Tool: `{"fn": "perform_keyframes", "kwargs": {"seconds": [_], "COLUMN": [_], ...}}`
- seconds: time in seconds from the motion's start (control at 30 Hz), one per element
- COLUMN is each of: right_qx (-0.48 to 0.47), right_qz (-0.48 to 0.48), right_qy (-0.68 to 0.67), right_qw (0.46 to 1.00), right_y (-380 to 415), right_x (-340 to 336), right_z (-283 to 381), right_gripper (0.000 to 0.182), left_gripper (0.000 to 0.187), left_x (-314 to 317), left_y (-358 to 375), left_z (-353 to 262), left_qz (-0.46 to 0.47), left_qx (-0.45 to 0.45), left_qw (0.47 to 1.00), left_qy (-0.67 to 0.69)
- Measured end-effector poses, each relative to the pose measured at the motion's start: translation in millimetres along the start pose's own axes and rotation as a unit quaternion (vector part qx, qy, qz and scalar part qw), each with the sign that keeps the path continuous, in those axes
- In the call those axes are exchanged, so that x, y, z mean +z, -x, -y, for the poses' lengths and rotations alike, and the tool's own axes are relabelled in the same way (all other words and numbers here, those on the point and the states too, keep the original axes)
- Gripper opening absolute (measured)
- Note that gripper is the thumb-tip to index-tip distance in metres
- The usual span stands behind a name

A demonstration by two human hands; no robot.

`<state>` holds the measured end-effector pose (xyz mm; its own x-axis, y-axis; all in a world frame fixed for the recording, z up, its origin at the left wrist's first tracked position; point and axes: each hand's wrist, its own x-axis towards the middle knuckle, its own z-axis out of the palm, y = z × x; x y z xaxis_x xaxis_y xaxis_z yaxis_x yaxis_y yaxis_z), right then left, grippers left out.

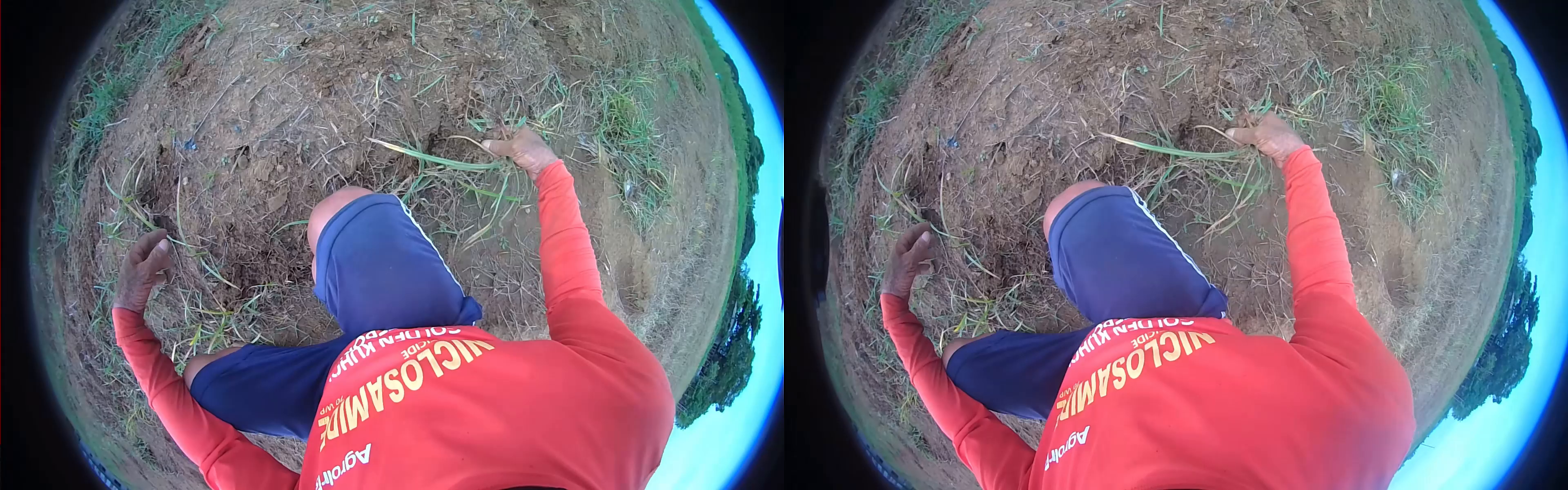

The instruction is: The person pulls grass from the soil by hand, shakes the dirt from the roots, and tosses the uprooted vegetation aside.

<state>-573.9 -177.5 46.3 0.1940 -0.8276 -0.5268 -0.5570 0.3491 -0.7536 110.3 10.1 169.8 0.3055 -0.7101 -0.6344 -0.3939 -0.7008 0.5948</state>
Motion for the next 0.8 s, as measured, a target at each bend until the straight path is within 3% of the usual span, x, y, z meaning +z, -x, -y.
{"fn": "perform_keyframes", "kwargs": {"seconds": [0.1,0.13,0.2,0.27,0.3,0.37,0.43,0.47,0.57,0.63,0.67,0.7,0.73,0.77,0.8], "right_qx": [-0.068,-0.056,-0.03,0.0,-0.006,-0.07,-0.032,-0.113,-0.066,-0.005,0.072,0.043,0.061,-0.001,-0.012], "right_qz": [0.024,0.039,-0.133,-0.207,-0.196,-0.142,-0.066,-0.052,0.051,0.02,-0.101,-0.091,-0.084,-0.021,-0.036], "right_qy": [-0.101,-0.135,0.026,0.083,0.066,-0.006,-0.16,-0.201,-0.309,-0.068,0.284,0.375,0.248,0.15,0.173], "right_qw": [0.992,0.988,0.99,0.975,0.978,0.987,0.984,0.972,0.947,0.997,0.951,0.921,0.963,0.988,0.984], "right_y": [29.7,15.8,-29.7,-31.0,-34.2,-88.2,-38.7,-33.5,-31.9,-60.9,-74.1,-51.1,-61.0,-42.4,-39.5], "right_x": [-15.6,-24.0,-4.4,18.6,23.8,4.9,22.0,27.6,24.3,47.1,64.2,75.8,93.5,100.2,120.3], "right_z": [67.1,59.9,50.0,-9.5,-46.0,1.3,24.6,33.2,34.8,-4.5,-9.9,-4.7,-15.0,-2.2,-10.4], "right_gripper": [0.034,0.035,0.035,0.036,0.036,0.039,0.044,0.045,0.041,0.039,0.041,0.045,0.047,0.05,0.05], "left_gripper": [0.055,0.056,0.056,0.059,0.06,0.061,0.061,0.06,0.06,0.06,0.06,0.06,0.06,0.06,0.06], "left_x": [-5.1,-2.0,4.4,12.2,10.0,12.0,13.1,12.2,6.7,8.1,14.2,16.8,15.1,16.2,17.3], "left_y": [-17.8,-21.3,-24.2,-25.1,-21.4,-20.8,-17.1,-19.4,-20.5,-23.3,-26.7,-26.5,-25.0,-24.9,-24.6], "left_z": [2.6,0.8,-7.9,-10.8,-10.0,-12.2,-8.8,-6.6,-2.9,-5.8,-9.3,-8.6,-7.4,-8.1,-10.5], "left_qz": [0.046,0.052,0.047,0.057,0.075,0.061,0.071,0.061,0.048,0.046,0.046,0.042,0.028,0.029,0.042], "left_qx": [0.037,0.038,0.048,0.041,0.029,0.032,0.024,0.026,0.024,0.038,0.035,0.037,0.034,0.033,0.026], "left_qw": [0.998,0.998,0.997,0.997,0.995,0.996,0.997,0.998,0.998,0.997,0.997,0.997,0.998,0.998,0.997], "left_qy": [-0.024,-0.009,-0.031,-0.04,-0.061,-0.064,-0.035,-0.025,-0.032,-0.042,-0.048,-0.053,-0.053,-0.05,-0.06]}}
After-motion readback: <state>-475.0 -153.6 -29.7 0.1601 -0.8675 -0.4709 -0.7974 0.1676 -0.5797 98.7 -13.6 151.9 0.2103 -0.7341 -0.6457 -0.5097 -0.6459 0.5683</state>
